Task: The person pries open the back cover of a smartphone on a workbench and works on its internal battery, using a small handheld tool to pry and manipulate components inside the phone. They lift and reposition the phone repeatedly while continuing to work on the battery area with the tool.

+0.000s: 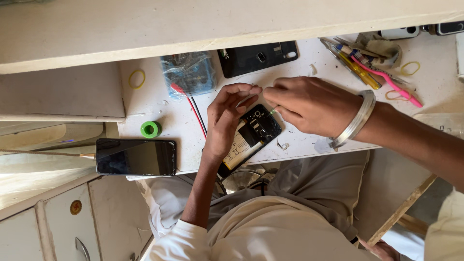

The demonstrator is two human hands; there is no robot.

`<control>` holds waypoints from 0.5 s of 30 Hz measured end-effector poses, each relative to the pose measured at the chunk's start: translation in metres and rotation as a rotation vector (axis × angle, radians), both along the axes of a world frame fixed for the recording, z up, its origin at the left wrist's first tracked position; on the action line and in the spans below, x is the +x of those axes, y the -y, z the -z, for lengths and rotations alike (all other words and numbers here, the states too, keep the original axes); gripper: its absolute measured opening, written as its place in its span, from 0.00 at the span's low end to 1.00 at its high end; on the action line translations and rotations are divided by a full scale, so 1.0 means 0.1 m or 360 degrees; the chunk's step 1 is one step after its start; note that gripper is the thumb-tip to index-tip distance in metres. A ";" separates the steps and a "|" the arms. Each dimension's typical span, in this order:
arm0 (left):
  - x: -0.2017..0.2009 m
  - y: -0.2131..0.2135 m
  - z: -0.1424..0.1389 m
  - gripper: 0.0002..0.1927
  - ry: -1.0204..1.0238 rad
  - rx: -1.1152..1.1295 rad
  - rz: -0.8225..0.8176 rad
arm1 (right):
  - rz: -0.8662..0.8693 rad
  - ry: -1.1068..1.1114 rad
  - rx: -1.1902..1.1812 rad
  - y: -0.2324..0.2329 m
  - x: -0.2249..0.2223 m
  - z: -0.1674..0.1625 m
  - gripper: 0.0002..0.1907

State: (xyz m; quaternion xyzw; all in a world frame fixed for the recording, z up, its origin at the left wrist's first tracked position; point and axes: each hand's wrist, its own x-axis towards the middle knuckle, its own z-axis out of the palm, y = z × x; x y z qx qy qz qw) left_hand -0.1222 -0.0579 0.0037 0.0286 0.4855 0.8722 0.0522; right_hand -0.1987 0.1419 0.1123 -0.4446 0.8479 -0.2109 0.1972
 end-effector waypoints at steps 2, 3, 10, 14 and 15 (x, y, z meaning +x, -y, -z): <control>0.01 0.00 0.00 0.22 -0.0008 0.0001 0.0005 | -0.0049 0.0031 -0.0015 -0.01 -0.02 0.02 0.06; 0.01 0.00 0.00 0.22 -0.0011 0.0001 0.0007 | -0.0073 0.0048 -0.0023 -0.01 -0.02 0.02 0.05; 0.01 0.01 0.02 0.23 -0.0034 -0.0016 -0.0002 | -0.0135 0.0194 -0.0082 -0.03 -0.03 -0.04 0.06; 0.01 0.01 0.02 0.24 -0.0039 -0.0024 0.0000 | 0.0003 0.0362 0.0024 -0.08 -0.08 -0.06 0.09; 0.01 0.01 0.02 0.24 -0.0035 -0.0029 -0.0002 | 0.0018 0.0373 -0.0029 -0.11 -0.09 -0.07 0.10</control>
